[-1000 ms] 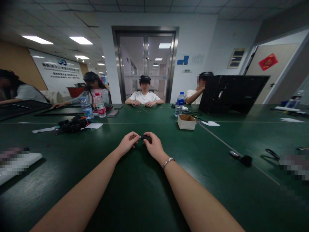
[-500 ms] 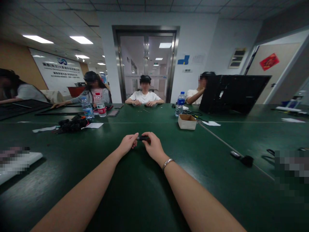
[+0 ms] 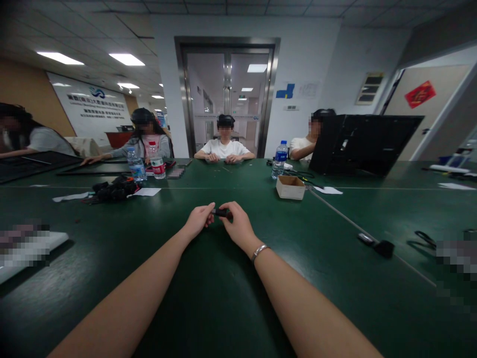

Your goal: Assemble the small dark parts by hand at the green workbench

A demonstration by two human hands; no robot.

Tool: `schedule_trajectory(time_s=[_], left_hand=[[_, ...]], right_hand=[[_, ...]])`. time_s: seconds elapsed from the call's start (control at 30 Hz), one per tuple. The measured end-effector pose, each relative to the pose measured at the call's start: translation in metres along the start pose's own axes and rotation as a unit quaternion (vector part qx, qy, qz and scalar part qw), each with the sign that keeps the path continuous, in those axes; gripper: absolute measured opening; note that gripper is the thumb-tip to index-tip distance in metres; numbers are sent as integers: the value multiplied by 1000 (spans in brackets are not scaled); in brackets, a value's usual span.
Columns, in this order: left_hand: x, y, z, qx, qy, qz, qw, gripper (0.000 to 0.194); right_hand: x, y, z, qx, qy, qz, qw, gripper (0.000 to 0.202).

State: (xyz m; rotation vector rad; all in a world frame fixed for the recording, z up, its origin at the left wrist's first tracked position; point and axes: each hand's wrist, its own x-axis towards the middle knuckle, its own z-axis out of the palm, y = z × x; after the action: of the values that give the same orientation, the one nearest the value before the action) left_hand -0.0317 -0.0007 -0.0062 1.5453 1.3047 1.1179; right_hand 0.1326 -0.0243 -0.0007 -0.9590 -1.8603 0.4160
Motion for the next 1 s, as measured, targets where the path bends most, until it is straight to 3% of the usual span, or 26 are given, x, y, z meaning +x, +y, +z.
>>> schedule_trajectory(time_s=[0.27, 0.43, 0.67, 0.77, 0.87, 1.0], left_hand=[[-6, 6, 0, -42, -37, 66, 996, 23], [-5, 7, -2, -98, -45, 103, 989, 27], [-5, 9, -3, -71, -15, -4, 997, 38], [-3, 6, -2, -22, -26, 19, 999, 42], [-4, 6, -4, -40, -35, 74, 996, 30], [-4, 8, -7, -79, -21, 39, 996, 41]], right_hand=[[2, 12, -1, 34, 20, 100, 994, 29], [3, 14, -2, 54, -1, 156, 986, 34], [3, 13, -1, 82, 1, 152, 985, 34], [3, 16, 0, 75, 0, 149, 986, 33], [3, 19, 1, 69, 7, 147, 987, 32], [3, 19, 1, 71, 3, 144, 987, 32]])
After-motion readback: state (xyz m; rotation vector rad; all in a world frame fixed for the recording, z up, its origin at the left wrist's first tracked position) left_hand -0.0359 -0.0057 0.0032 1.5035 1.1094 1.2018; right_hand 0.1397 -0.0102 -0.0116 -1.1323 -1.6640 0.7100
